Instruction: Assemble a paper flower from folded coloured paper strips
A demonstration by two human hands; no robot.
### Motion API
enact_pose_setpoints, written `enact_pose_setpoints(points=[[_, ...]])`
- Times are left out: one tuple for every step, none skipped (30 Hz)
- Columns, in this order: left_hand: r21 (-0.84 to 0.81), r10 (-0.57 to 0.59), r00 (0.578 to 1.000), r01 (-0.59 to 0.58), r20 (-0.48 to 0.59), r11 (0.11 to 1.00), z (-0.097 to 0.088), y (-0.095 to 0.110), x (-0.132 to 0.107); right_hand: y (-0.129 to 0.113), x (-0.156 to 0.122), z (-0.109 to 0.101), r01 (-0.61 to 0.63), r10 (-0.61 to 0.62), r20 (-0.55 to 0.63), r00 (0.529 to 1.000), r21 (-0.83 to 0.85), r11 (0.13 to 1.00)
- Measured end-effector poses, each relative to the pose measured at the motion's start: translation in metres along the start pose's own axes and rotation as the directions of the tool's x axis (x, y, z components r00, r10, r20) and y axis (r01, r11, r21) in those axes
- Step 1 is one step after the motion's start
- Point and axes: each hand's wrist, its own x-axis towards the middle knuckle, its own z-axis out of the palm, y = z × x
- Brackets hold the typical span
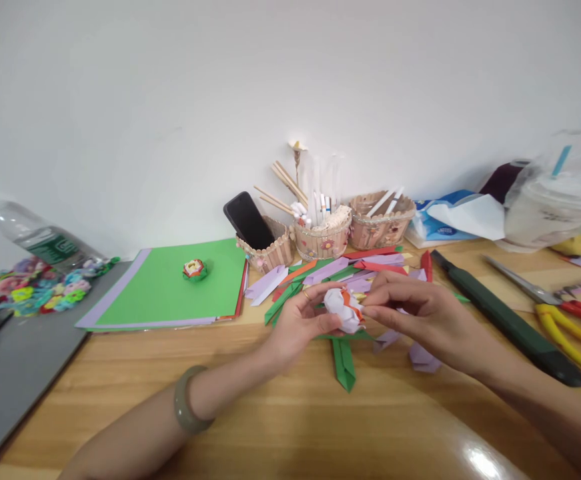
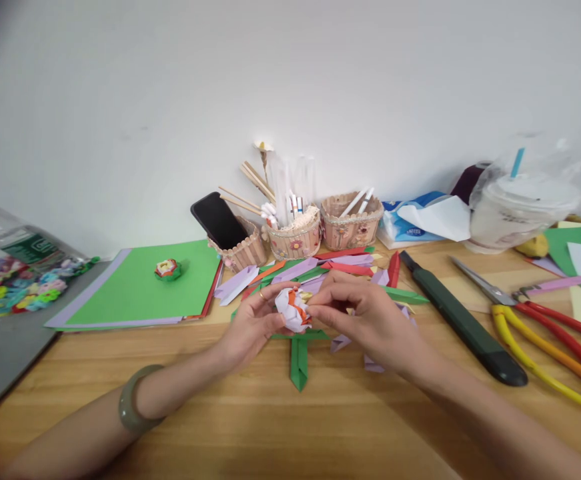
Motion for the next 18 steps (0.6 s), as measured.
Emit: enact_pose_setpoints(points=[[-0.003,0.0,1.0,0.0,0.002,1.0,0.0001,0.0004,-0.0001,0.0002,0.0,-0.0005,-0.029,0.028,0.008,1.0,0.024,0.999],[-0.007,0.002,1.0,-0.002,0.006,1.0,0.0001,0.0006,-0.0001,0.0003,0.0,-0.0008,-0.047,0.047,0.014,0.999,0.042,0.998],[-0.011,0.005,1.0,-0.005,0.011,1.0,0.0,0.0006,0.0,0.0003,0.0002,-0.0008,-0.059,0.058,0.015,0.998,0.054,0.997],[-0.014,0.009,1.0,-0.008,0.019,1.0,-0.0002,0.0005,0.0,-0.0002,0.0004,-0.0006,-0.065,0.065,0.01,0.998,0.062,0.996],[-0.013,0.011,1.0,-0.011,0.029,1.0,-0.0005,0.0001,0.0002,-0.0009,0.0007,-0.0002,-0.068,0.068,0.0,0.998,0.066,0.996],[-0.011,0.012,0.999,-0.012,0.039,1.0,-0.0009,-0.0004,0.0003,-0.0019,0.0011,0.0001,-0.067,0.068,-0.008,0.998,0.069,0.995],[-0.006,0.014,0.999,-0.013,0.047,1.0,-0.0012,-0.001,0.0005,-0.003,0.0014,0.0006,-0.066,0.067,-0.012,0.998,0.072,0.995],[0.0,0.014,0.998,-0.014,0.053,1.0,-0.0014,-0.0017,0.0007,-0.0042,0.0017,0.001,-0.066,0.067,-0.014,0.998,0.074,0.995],[0.005,0.015,0.998,-0.015,0.056,1.0,-0.0016,-0.0024,0.0008,-0.0052,0.002,0.0013,-0.067,0.068,-0.012,0.998,0.075,0.995],[0.01,0.015,0.998,-0.016,0.057,1.0,-0.0017,-0.0029,0.0009,-0.006,0.0022,0.0017,-0.069,0.07,-0.008,0.998,0.076,0.995],[0.015,0.017,0.998,-0.017,0.056,1.0,-0.0018,-0.0034,0.0009,-0.0065,0.0024,0.0019,-0.07,0.071,-0.003,0.997,0.075,0.995],[0.021,0.017,0.998,-0.019,0.056,1.0,-0.0017,-0.0037,0.0009,-0.0068,0.0025,0.0021,-0.07,0.07,-0.001,0.998,0.072,0.995],[0.027,0.017,0.998,-0.019,0.057,0.999,-0.0017,-0.0038,0.0008,-0.0068,0.0026,0.0022,-0.064,0.065,-0.002,0.998,0.064,0.996],[0.033,0.015,0.998,-0.017,0.058,0.999,-0.0016,-0.0038,0.0008,-0.0066,0.0027,0.0023,-0.054,0.054,-0.001,0.999,0.053,0.997],[0.036,0.011,0.998,-0.013,0.056,0.999,-0.0015,-0.0036,0.0007,-0.0063,0.0028,0.0022,-0.04,0.04,0.0,0.999,0.043,0.998],[0.036,0.006,0.999,-0.007,0.049,0.999,-0.0015,-0.0033,0.0007,-0.0059,0.0029,0.0021,-0.025,0.025,0.002,1.0,0.033,0.999],[0.033,0.001,0.999,-0.002,0.036,0.999,-0.0016,-0.0031,0.0008,-0.0056,0.003,0.0019,-0.009,0.009,0.003,1.0,0.022,1.0],[0.029,-0.003,1.0,0.003,0.021,1.0,-0.0017,-0.0028,0.0009,-0.0053,0.0031,0.0016,0.007,-0.007,0.003,1.0,0.01,1.0]])
